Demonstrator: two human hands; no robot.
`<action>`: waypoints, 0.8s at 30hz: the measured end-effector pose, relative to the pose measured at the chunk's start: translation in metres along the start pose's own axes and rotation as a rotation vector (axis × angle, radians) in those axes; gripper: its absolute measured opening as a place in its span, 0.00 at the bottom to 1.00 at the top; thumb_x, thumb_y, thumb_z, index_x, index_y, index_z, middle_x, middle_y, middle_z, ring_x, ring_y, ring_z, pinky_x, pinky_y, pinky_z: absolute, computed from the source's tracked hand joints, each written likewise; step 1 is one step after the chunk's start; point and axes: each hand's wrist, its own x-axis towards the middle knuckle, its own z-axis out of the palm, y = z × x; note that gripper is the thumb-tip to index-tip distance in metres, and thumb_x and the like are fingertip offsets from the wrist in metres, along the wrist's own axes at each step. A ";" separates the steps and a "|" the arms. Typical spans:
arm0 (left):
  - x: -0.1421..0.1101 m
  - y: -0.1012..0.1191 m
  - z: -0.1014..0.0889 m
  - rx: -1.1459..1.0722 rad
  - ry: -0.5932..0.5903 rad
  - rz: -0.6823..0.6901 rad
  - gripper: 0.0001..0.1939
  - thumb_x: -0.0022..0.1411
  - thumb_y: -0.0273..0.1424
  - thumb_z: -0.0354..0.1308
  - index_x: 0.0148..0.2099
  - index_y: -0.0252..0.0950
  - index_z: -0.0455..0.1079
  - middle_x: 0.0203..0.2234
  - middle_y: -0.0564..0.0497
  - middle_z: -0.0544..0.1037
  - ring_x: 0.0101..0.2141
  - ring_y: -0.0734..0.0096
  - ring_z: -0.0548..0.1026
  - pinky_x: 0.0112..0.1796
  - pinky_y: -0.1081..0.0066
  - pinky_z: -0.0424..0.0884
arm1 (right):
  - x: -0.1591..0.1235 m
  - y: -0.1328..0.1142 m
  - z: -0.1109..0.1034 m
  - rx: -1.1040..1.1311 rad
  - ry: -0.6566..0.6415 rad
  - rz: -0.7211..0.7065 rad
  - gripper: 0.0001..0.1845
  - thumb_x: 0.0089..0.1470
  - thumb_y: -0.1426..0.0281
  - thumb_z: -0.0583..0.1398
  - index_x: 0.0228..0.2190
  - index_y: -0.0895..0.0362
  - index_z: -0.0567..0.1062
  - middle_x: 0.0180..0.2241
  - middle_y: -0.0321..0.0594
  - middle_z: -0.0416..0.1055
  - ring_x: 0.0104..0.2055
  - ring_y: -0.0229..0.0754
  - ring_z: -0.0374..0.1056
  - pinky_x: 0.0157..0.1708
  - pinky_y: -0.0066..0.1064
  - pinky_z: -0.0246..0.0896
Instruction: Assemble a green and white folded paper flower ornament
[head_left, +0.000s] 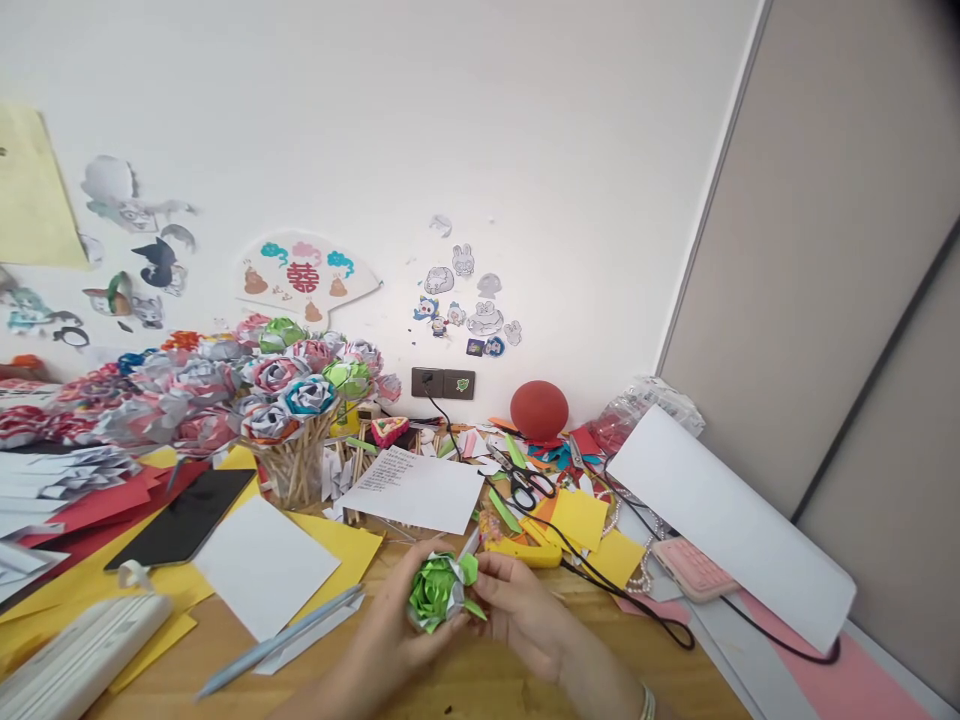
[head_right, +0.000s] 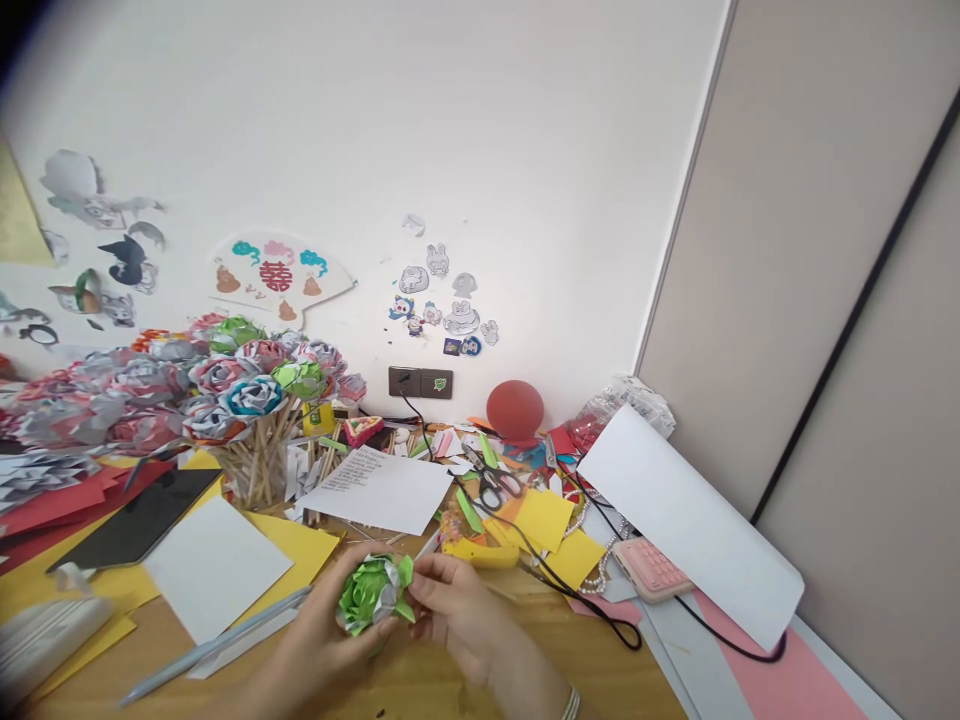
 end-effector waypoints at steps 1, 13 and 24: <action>0.000 -0.001 0.000 -0.028 -0.016 -0.004 0.21 0.50 0.34 0.59 0.46 0.39 0.59 0.39 0.47 0.73 0.40 0.60 0.72 0.39 0.68 0.69 | 0.000 0.001 0.000 0.026 -0.022 0.004 0.19 0.36 0.62 0.69 0.28 0.59 0.71 0.22 0.31 0.65 0.23 0.31 0.61 0.25 0.23 0.54; -0.003 -0.017 0.002 -0.172 -0.142 0.005 0.30 0.45 0.44 0.61 0.48 0.37 0.60 0.39 0.44 0.72 0.39 0.57 0.71 0.38 0.68 0.69 | -0.002 0.009 0.001 0.087 -0.092 0.067 0.23 0.30 0.61 0.71 0.29 0.57 0.71 0.25 0.32 0.67 0.27 0.34 0.63 0.27 0.25 0.58; -0.004 -0.011 0.004 -0.517 -0.242 -0.121 0.31 0.44 0.50 0.60 0.46 0.38 0.58 0.34 0.48 0.72 0.32 0.63 0.72 0.29 0.70 0.69 | -0.006 0.006 0.004 0.056 -0.126 0.015 0.20 0.37 0.56 0.67 0.27 0.57 0.71 0.21 0.31 0.62 0.23 0.31 0.59 0.26 0.24 0.57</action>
